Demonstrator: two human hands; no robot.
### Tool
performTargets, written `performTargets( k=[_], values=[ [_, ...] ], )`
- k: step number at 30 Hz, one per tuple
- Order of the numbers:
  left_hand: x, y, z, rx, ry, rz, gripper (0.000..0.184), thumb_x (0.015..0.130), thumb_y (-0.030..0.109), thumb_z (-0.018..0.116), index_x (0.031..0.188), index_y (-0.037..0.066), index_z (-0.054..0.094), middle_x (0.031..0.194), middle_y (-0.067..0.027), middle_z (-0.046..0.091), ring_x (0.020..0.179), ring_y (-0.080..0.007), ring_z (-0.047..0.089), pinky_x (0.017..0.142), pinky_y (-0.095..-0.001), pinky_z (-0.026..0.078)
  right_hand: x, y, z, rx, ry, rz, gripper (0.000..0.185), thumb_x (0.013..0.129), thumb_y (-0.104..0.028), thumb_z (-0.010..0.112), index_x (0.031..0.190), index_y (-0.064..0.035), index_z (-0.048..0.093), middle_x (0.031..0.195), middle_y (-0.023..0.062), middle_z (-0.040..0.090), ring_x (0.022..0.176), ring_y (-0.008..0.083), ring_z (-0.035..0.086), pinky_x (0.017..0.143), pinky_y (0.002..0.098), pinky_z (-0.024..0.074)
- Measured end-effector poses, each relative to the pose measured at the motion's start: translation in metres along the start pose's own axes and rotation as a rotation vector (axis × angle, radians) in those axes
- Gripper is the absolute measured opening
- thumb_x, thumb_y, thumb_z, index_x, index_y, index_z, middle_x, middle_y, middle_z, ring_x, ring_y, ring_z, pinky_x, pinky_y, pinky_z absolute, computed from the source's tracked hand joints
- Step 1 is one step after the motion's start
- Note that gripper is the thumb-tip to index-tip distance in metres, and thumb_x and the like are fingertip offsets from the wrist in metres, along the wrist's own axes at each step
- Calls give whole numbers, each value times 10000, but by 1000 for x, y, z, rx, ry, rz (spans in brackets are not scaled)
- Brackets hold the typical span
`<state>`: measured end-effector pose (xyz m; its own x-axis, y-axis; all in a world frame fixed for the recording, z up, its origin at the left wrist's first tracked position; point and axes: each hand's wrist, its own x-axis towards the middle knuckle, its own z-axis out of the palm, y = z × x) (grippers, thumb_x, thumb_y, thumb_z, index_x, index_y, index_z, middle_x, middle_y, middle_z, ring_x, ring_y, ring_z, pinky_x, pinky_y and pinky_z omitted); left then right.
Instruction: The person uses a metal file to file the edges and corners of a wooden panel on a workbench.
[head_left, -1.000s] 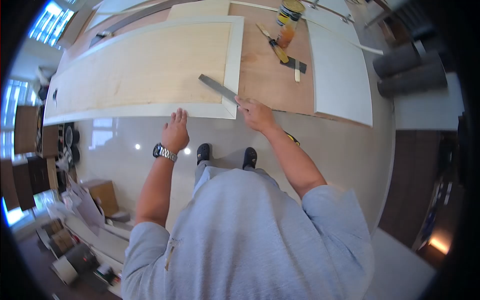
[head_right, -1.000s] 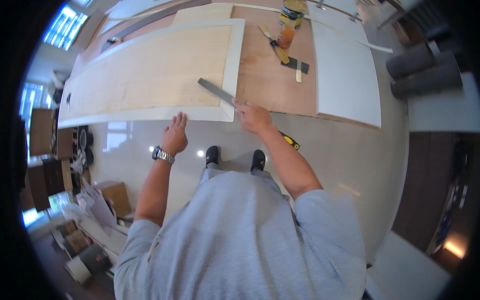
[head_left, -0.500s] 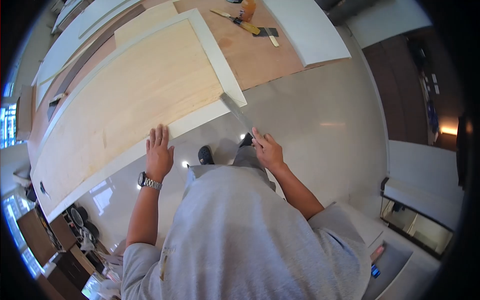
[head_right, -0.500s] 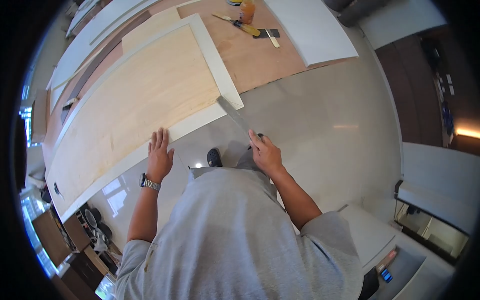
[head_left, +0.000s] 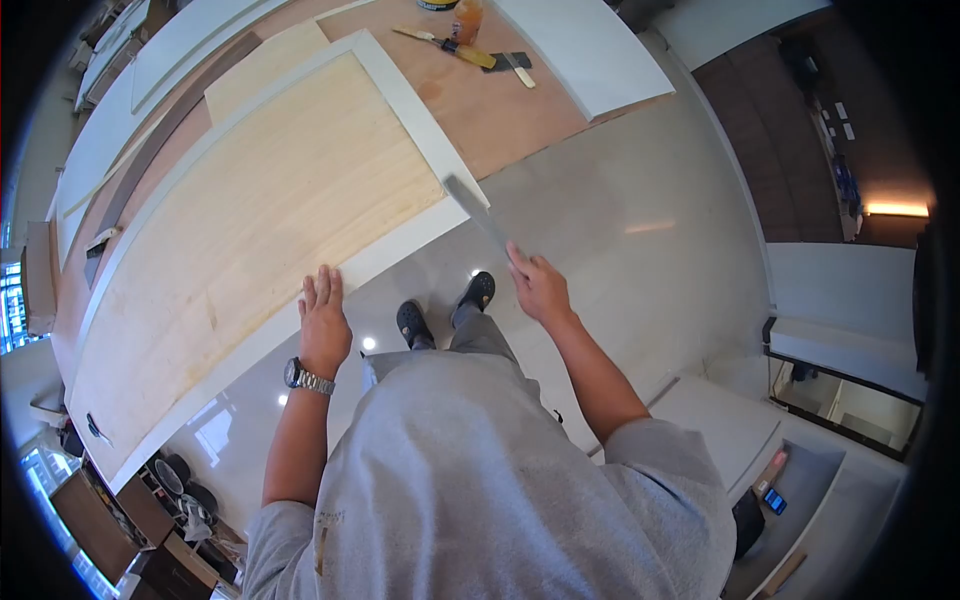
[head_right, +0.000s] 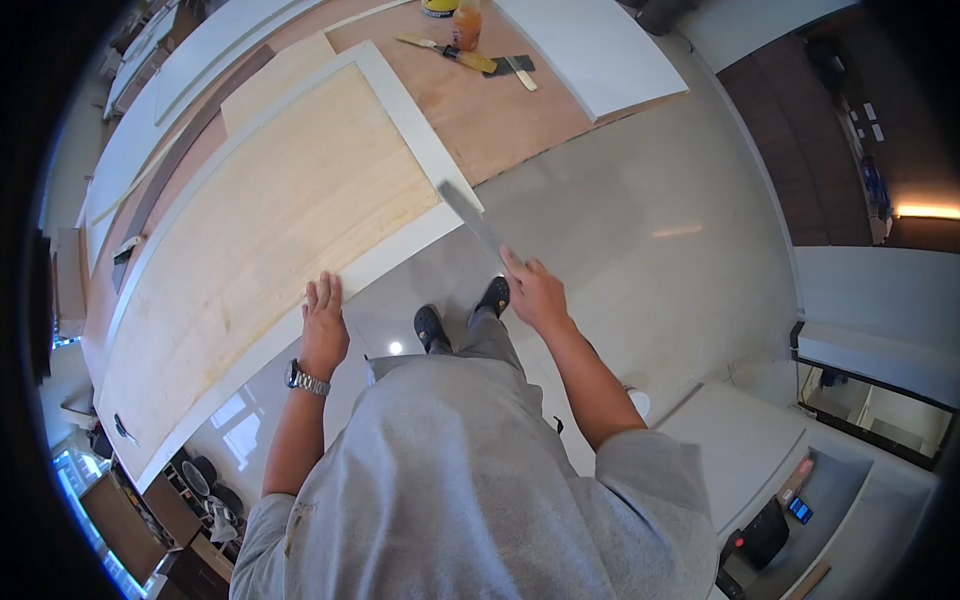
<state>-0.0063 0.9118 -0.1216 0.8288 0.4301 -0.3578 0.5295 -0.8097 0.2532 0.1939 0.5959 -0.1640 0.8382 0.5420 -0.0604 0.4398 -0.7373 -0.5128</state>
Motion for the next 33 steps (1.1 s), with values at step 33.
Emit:
performTargets(
  k=[33],
  values=[
    [1,-1,-6,-31,-54,40,719,853,-78,406,1553,41,293,1629,-201,222,1491,-469,175,1178,-593,250,7,-7,13,-3,-7,5,413,976,-334,580,1388,-332,569,837,131,576,749,359,634,679,470,524]
  ],
)
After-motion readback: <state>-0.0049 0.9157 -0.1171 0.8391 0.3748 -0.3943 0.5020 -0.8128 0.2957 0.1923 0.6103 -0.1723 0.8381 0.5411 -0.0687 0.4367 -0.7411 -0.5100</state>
